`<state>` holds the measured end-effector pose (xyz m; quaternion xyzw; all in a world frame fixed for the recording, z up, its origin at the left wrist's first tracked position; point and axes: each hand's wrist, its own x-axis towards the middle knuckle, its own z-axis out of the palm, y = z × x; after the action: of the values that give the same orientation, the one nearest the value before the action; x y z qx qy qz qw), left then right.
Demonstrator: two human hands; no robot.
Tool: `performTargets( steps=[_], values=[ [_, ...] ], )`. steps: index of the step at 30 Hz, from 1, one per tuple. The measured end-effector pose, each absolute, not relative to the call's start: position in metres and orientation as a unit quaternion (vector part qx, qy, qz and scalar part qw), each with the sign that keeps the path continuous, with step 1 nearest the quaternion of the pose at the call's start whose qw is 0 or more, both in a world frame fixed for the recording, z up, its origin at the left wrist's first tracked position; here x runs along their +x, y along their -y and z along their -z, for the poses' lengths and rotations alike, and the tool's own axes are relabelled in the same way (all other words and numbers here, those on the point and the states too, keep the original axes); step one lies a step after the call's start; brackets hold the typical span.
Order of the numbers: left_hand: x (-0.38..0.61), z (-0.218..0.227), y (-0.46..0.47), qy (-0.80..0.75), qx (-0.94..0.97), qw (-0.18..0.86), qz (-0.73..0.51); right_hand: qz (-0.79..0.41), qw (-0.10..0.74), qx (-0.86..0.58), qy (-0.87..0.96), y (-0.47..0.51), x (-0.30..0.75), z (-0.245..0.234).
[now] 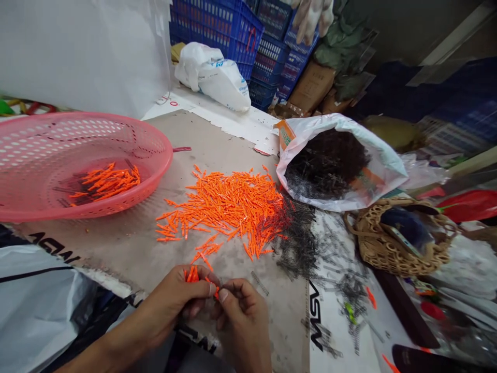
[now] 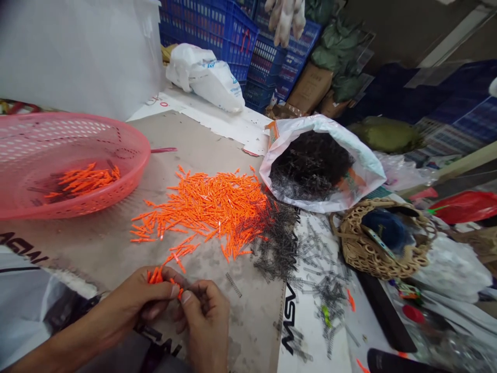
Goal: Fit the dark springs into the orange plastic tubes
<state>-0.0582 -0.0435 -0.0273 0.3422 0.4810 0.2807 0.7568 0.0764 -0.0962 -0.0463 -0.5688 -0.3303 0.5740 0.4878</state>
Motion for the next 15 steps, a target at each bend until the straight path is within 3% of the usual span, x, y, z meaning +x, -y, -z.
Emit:
performTargets(
  steps=[5, 15],
  values=[
    [-0.060, 0.034, 0.046, -0.441, 0.327, 0.784, -0.291, -0.541, 0.524, -0.577, 0.316, 0.101, 0.075, 0.052],
    [-0.055, 0.020, 0.042, -0.496, 0.389, 0.720, -0.290, -0.311, 0.446, -0.680, 0.492, 0.111, 0.083, 0.046]
  ],
)
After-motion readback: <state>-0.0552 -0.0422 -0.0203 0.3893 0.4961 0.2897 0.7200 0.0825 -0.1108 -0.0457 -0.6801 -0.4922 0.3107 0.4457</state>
